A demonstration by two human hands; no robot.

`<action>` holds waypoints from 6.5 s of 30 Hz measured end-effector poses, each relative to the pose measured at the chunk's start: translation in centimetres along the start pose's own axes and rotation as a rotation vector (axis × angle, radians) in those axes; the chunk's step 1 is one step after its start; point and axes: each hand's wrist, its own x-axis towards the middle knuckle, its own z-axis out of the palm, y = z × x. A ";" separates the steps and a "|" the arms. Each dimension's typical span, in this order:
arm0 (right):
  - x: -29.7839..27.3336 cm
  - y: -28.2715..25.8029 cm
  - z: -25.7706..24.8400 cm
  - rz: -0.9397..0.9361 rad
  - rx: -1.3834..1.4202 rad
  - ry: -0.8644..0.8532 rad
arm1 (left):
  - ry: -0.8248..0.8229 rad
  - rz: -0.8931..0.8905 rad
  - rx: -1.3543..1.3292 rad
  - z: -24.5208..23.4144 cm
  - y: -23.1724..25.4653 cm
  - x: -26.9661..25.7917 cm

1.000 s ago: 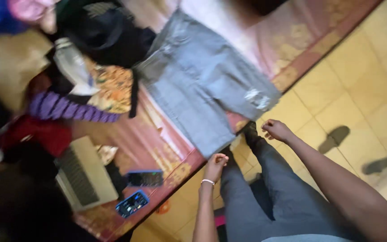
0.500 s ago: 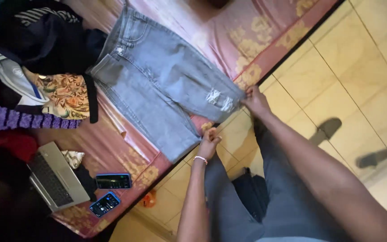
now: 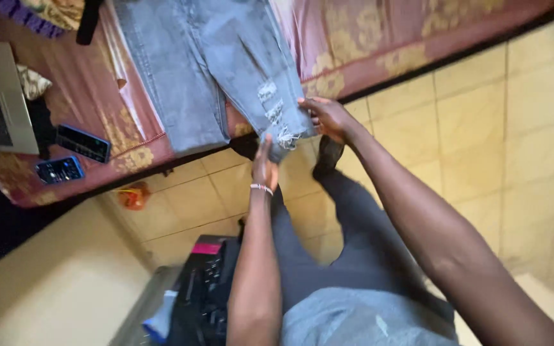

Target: The person folds a black top and a pair of grey jeans on a bed, then places the folded items into an open suitcase. The person handles the garments one at a time, smoothing and aligning them before folding.

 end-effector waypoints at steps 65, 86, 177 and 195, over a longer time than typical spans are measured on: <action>11.8 -26.1 11.7 -0.042 0.345 0.001 | -0.025 0.036 0.143 3.5 19.2 16.6; 19.9 -15.8 5.4 0.041 -0.546 0.443 | -0.023 -0.255 0.515 -1.0 14.4 22.2; 14.0 19.1 15.5 0.148 0.006 0.468 | 0.140 0.955 1.814 -6.0 35.5 37.5; 5.1 12.9 19.7 0.053 1.049 0.531 | 0.230 0.615 1.366 -1.8 37.8 36.9</action>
